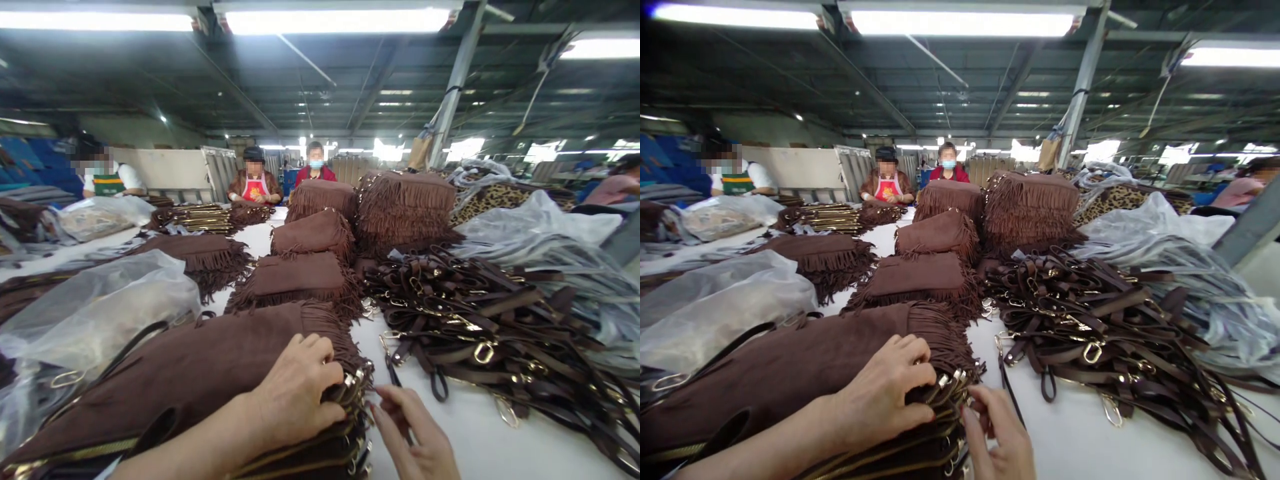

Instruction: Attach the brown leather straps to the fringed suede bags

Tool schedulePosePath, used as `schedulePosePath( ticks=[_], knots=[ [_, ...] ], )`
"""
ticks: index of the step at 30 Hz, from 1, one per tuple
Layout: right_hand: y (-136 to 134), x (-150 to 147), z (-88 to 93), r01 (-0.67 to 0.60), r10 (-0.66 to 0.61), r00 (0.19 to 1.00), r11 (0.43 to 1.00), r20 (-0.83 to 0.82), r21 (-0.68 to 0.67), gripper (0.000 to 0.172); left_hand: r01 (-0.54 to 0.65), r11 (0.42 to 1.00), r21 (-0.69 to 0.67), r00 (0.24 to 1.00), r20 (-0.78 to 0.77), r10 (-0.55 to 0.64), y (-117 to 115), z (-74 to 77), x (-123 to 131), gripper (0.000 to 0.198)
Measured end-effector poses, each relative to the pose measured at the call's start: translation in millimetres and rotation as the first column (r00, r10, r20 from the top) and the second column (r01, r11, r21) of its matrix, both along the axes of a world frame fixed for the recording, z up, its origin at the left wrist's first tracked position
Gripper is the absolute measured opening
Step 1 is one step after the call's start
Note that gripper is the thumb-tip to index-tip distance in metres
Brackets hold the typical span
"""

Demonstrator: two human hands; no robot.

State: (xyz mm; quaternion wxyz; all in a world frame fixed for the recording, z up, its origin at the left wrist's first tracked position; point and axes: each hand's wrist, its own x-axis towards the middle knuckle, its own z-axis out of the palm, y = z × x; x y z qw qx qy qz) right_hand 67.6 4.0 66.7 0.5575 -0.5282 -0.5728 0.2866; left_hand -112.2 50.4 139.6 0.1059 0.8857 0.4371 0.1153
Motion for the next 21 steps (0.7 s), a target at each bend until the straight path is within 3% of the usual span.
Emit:
schedulePosePath(
  ticks=[3, 7, 11, 16, 21],
  knots=[
    [14.3, -16.7, -1.2, -0.062, 0.06, 0.996, 0.998, -0.07, -0.017, 0.024, 0.002, 0.999, -0.043, 0.999, 0.035, 0.0, 2.8, -1.8, 2.6, 0.005],
    [24.3, -19.4, -6.0, -0.139, 0.119, 0.977, 0.985, -0.179, -0.101, 0.022, -0.033, 0.98, -0.196, 0.989, 0.134, 0.06, 6.2, -3.0, 2.1, 0.009],
    [27.9, -20.7, -4.4, -0.165, 0.135, 0.947, 0.983, -0.292, -0.082, 0.018, -0.027, 0.958, -0.286, 0.975, 0.203, 0.088, 7.3, -2.1, 0.5, 0.016],
    [26.3, -18.1, -1.9, -0.196, 0.103, 0.902, 0.963, -0.419, -0.186, 0.016, -0.006, 0.95, -0.311, 0.972, 0.22, 0.079, 7.1, -0.3, 0.1, 0.019],
    [22.5, -15.7, -0.8, -0.256, 0.141, 0.842, 0.954, -0.521, -0.156, 0.016, -0.015, 0.948, -0.317, 0.968, 0.232, 0.093, 8.0, -1.5, 0.4, 0.018]
  ],
)
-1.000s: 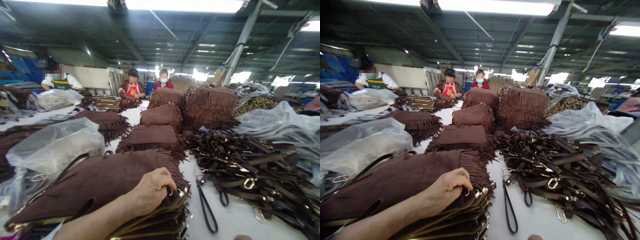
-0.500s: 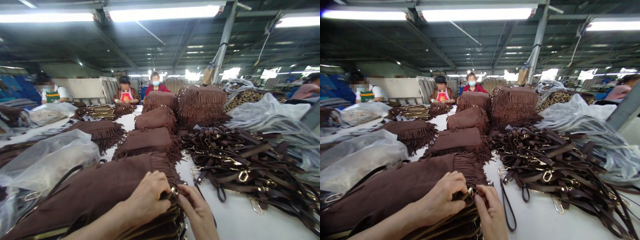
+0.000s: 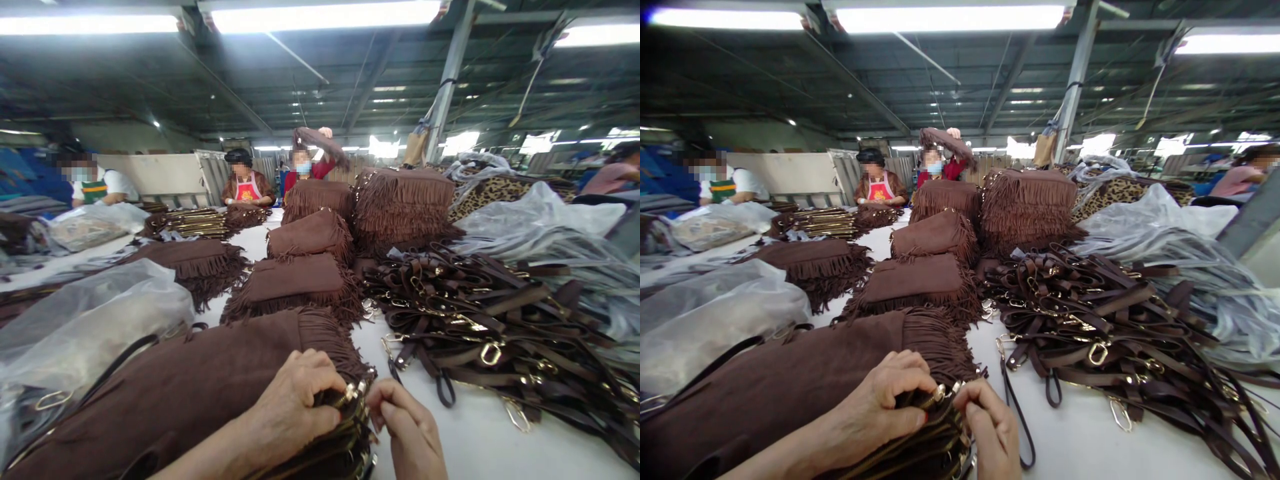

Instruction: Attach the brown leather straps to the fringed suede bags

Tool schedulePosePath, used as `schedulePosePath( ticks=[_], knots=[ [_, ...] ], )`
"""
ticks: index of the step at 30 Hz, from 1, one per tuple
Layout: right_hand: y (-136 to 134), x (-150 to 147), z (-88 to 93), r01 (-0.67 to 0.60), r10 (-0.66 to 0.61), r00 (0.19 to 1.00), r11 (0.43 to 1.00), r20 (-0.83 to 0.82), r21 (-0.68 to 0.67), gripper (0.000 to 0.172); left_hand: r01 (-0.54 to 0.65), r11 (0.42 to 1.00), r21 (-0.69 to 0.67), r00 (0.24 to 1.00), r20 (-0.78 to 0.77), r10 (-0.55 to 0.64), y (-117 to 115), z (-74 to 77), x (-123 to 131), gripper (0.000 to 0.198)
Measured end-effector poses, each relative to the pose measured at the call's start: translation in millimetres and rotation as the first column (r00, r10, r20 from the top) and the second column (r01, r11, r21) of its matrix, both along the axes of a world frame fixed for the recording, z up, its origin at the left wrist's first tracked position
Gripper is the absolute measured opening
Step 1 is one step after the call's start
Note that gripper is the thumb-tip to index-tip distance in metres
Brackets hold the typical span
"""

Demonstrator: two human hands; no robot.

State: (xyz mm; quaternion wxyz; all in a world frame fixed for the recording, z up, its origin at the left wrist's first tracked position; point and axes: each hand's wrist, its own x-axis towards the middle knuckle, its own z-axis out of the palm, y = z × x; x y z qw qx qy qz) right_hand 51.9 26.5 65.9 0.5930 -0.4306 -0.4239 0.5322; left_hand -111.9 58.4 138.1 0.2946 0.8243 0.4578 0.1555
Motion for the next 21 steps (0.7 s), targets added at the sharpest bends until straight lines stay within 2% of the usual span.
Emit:
schedulePosePath(
  ticks=[4, 11, 15, 21],
  knots=[
    [-0.7, -8.4, 3.8, 0.019, -0.018, 1.0, 0.996, 0.021, -0.084, 0.028, 0.004, 1.0, 0.008, 1.0, 0.015, -0.004, -1.3, -1.4, -0.5, 0.023],
    [5.3, -10.9, 7.5, 0.052, -0.061, 0.994, 0.994, 0.089, 0.098, 0.016, 0.011, 1.0, 0.001, 1.0, 0.0, -0.011, -0.8, -1.7, -0.9, 0.021],
    [5.4, -6.8, 6.5, 0.053, -0.066, 0.993, 0.989, 0.095, 0.138, 0.014, 0.02, 1.0, 0.017, 1.0, 0.003, -0.02, 0.8, -2.1, -0.1, 0.026],
    [4.7, 0.6, 7.7, -0.075, 0.055, 0.986, 0.99, 0.158, 0.12, 0.021, 0.028, 0.999, 0.022, 1.0, -0.014, -0.028, 0.7, -2.7, 1.9, 0.022]
  ],
)
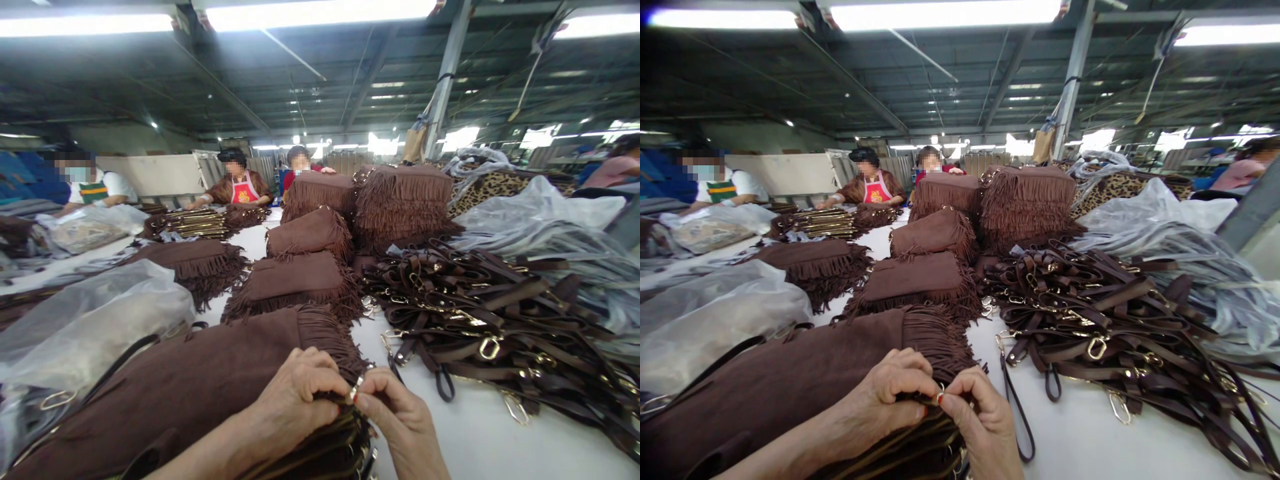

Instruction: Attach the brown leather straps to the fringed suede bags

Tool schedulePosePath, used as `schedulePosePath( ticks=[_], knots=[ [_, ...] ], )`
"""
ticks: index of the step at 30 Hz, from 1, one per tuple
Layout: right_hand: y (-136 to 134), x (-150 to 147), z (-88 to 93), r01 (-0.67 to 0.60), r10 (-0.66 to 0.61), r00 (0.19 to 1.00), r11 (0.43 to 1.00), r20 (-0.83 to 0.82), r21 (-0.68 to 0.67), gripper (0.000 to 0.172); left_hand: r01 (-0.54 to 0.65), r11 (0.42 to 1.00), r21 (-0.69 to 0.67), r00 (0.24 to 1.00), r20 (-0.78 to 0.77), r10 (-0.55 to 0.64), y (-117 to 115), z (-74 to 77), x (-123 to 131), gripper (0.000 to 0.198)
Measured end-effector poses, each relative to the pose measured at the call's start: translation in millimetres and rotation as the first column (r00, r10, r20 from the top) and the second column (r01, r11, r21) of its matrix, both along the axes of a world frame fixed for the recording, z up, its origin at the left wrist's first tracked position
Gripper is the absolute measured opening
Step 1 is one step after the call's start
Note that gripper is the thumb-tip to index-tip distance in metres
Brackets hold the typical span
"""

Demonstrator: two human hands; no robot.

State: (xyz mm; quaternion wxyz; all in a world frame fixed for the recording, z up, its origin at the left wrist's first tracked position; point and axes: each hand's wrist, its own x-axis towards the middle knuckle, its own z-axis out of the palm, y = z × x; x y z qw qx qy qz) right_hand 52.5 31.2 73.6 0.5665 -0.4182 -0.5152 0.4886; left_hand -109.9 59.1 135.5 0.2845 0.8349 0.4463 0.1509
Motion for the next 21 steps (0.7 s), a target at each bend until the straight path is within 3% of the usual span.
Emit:
schedulePosePath(
  ticks=[10, 16, 21],
  knots=[
    [-3.3, -4.0, -3.7, 0.051, -0.052, 0.998, 0.999, 0.023, 0.017, 0.021, -0.022, 1.0, 0.005, 1.0, 0.007, 0.022, -0.9, 1.1, -0.3, 0.021],
    [-2.5, -1.2, -0.6, -0.035, 0.032, 0.993, 0.999, 0.117, 0.026, 0.026, -0.004, 0.999, 0.04, 1.0, 0.003, 0.004, -1.4, -2.1, 0.1, 0.019],
    [-7.9, -16.9, -10.9, 0.068, -0.1, 0.967, 0.988, 0.232, 0.141, 0.023, -0.014, 0.998, 0.057, 1.0, -0.027, 0.015, -1.8, -3.8, 0.7, 0.013]
  ],
)
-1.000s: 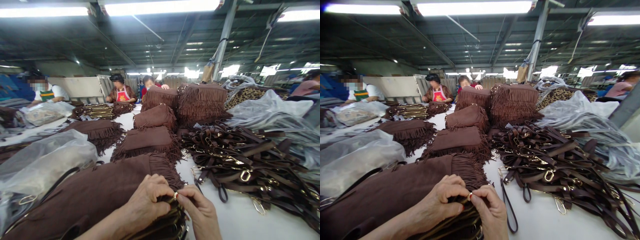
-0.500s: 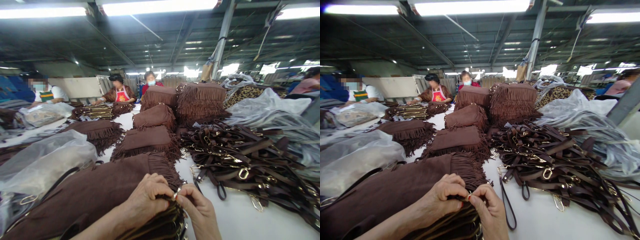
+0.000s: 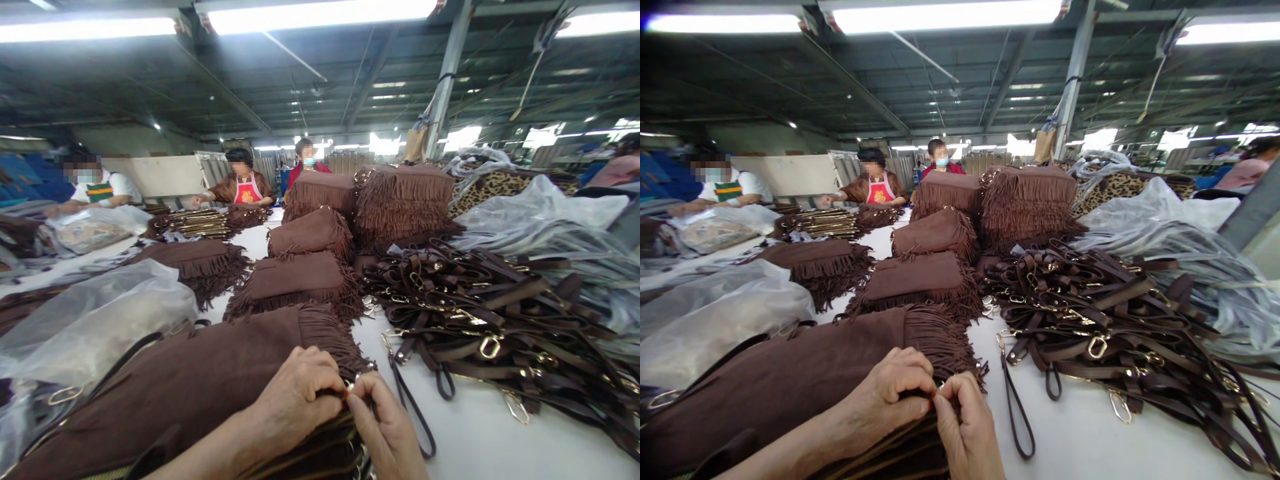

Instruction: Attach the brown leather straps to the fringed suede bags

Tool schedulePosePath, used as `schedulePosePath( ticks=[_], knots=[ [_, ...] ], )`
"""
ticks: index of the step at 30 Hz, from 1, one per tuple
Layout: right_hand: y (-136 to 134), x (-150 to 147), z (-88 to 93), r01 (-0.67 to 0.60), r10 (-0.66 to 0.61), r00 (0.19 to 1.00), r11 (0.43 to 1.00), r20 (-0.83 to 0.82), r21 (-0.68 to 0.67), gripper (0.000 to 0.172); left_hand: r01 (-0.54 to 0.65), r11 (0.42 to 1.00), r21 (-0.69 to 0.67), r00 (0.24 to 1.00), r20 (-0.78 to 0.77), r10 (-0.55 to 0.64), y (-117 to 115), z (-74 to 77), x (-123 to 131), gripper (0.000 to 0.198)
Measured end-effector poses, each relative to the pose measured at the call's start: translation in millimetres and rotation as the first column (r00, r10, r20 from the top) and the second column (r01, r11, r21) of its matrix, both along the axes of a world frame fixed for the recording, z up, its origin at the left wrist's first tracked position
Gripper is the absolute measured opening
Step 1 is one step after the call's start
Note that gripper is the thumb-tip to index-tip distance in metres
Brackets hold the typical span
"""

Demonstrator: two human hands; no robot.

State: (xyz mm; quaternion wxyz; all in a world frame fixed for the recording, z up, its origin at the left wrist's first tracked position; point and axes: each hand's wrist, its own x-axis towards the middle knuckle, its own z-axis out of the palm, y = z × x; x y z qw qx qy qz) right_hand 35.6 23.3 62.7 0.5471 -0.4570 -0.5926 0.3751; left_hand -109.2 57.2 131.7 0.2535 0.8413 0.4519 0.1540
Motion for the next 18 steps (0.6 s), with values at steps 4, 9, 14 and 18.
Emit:
schedulePosePath(
  ticks=[4, 9, 14, 18],
  knots=[
    [-10.1, -7.5, -11.6, 0.06, -0.072, 0.995, 0.986, 0.074, 0.154, 0.023, -0.025, 1.0, -0.002, 0.999, 0.024, 0.025, 0.1, 0.5, 1.1, 0.016],
    [-11.1, 3.6, -10.0, 0.197, -0.202, 0.978, 0.976, 0.051, 0.098, 0.014, -0.025, 0.998, -0.051, 0.999, 0.026, 0.026, 1.0, 3.2, 1.2, 0.016],
    [-3.9, 2.7, -2.5, 0.123, -0.123, 0.992, 0.992, -0.039, 0.001, 0.019, -0.017, 0.998, -0.064, 0.999, 0.031, 0.019, 2.8, 1.9, 0.3, 0.016],
    [-2.7, -1.5, 1.5, 0.104, -0.115, 0.989, 0.987, -0.09, -0.126, 0.027, -0.023, 1.0, -0.018, 0.999, 0.034, 0.023, 1.2, 0.3, 0.3, 0.018]
  ],
)
